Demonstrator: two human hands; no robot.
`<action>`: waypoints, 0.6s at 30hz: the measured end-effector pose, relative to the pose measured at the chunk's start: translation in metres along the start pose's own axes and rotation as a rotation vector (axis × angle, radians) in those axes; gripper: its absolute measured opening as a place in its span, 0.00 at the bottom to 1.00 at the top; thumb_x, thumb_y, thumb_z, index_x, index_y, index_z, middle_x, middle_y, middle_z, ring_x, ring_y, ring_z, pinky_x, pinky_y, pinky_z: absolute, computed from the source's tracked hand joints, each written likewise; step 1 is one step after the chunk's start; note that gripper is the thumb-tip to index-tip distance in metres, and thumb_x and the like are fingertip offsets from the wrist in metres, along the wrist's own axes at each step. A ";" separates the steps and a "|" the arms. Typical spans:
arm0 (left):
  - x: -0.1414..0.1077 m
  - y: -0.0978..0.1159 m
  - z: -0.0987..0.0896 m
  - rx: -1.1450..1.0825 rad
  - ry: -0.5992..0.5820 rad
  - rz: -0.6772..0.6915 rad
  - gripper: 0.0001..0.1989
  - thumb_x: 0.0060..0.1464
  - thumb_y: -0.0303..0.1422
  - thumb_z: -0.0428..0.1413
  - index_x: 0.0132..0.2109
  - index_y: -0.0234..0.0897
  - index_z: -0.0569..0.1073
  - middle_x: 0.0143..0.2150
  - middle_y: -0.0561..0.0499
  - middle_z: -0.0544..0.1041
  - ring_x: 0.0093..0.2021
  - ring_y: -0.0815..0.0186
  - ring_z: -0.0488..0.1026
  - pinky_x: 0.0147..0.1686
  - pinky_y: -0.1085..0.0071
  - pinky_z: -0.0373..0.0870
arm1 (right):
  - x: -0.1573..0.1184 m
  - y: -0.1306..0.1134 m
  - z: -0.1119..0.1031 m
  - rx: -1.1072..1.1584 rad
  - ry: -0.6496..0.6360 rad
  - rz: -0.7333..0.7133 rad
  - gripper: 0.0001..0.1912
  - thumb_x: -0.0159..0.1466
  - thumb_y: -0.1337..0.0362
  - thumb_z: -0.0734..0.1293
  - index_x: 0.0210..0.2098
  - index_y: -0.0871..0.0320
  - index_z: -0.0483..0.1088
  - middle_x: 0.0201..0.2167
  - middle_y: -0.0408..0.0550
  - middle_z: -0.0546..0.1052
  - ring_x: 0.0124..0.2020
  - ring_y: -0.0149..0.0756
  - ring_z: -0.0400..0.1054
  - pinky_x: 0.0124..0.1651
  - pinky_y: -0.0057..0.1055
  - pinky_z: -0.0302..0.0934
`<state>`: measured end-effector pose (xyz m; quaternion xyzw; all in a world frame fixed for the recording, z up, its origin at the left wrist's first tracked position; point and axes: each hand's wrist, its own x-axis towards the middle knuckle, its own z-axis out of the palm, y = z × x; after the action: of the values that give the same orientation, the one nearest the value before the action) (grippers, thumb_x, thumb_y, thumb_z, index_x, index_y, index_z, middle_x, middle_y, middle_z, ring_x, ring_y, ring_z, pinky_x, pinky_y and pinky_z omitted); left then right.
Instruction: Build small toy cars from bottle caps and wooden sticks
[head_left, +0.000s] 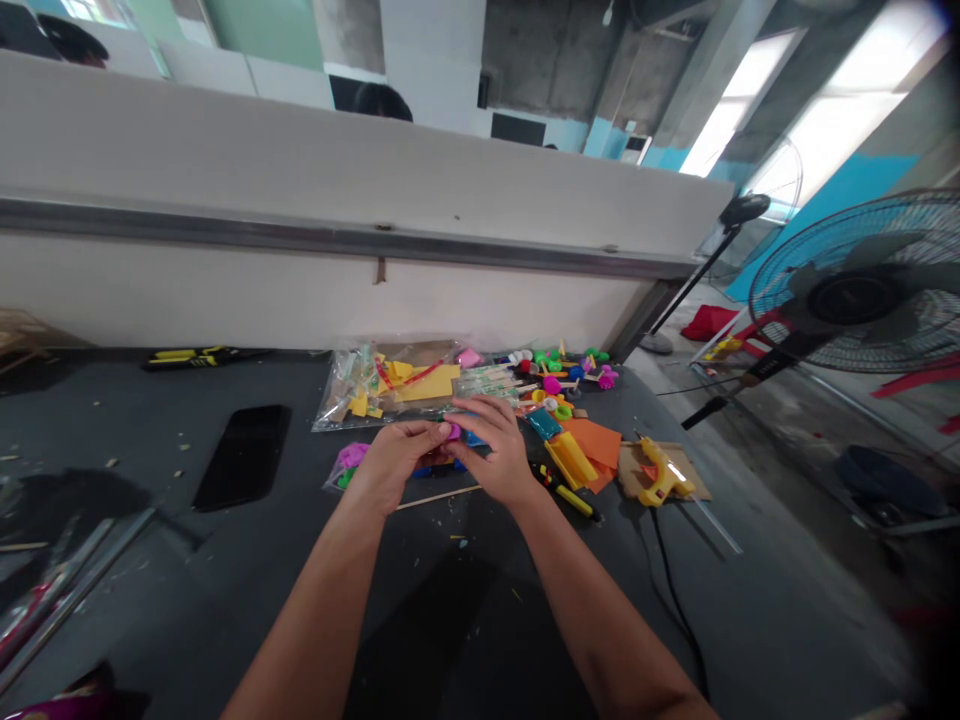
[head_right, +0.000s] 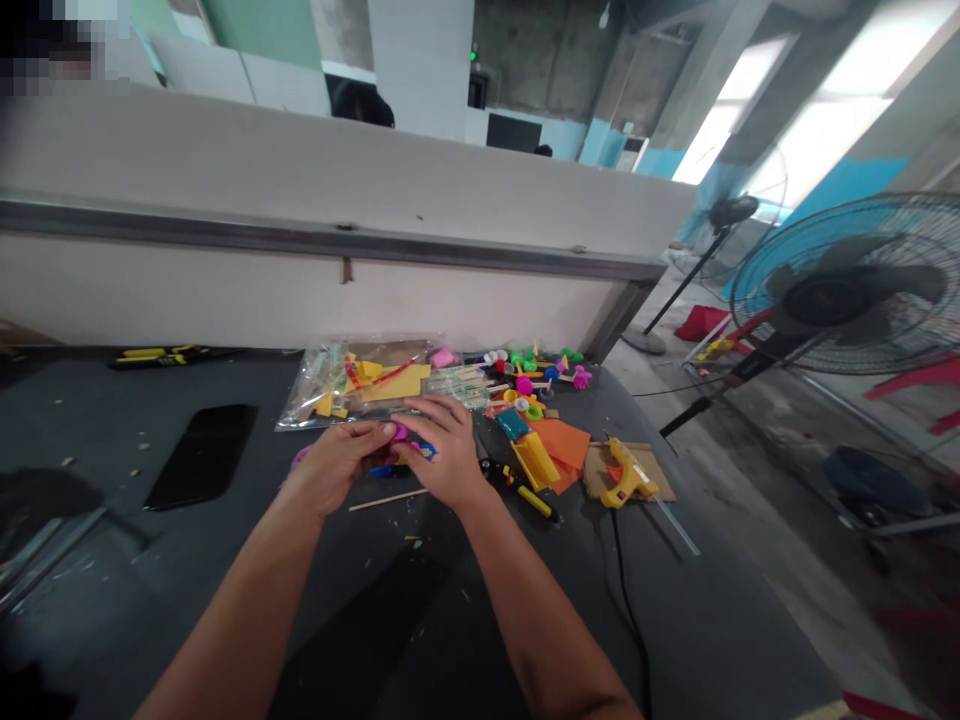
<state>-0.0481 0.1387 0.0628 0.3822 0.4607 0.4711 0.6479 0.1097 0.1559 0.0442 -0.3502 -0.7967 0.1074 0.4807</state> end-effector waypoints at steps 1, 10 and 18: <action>0.000 0.000 0.000 -0.006 0.002 -0.002 0.13 0.39 0.41 0.64 0.29 0.35 0.78 0.26 0.50 0.78 0.28 0.67 0.72 0.38 0.66 0.71 | 0.000 0.000 0.000 0.013 0.012 0.009 0.13 0.59 0.60 0.67 0.43 0.49 0.73 0.47 0.45 0.74 0.54 0.40 0.61 0.57 0.43 0.54; -0.002 0.003 0.000 -0.049 0.013 -0.019 0.11 0.40 0.38 0.64 0.30 0.34 0.78 0.25 0.50 0.77 0.26 0.69 0.72 0.35 0.70 0.70 | 0.002 -0.004 -0.003 0.061 0.044 0.043 0.11 0.57 0.60 0.68 0.40 0.51 0.73 0.45 0.45 0.75 0.52 0.39 0.63 0.56 0.42 0.55; -0.004 0.005 0.002 -0.016 0.024 -0.011 0.11 0.43 0.41 0.61 0.27 0.36 0.78 0.24 0.51 0.76 0.25 0.69 0.71 0.34 0.70 0.70 | 0.002 -0.005 -0.003 0.084 0.061 0.052 0.08 0.57 0.61 0.68 0.37 0.51 0.73 0.45 0.45 0.75 0.51 0.39 0.63 0.56 0.43 0.55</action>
<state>-0.0481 0.1361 0.0693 0.3686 0.4668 0.4756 0.6481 0.1091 0.1533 0.0497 -0.3536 -0.7670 0.1427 0.5162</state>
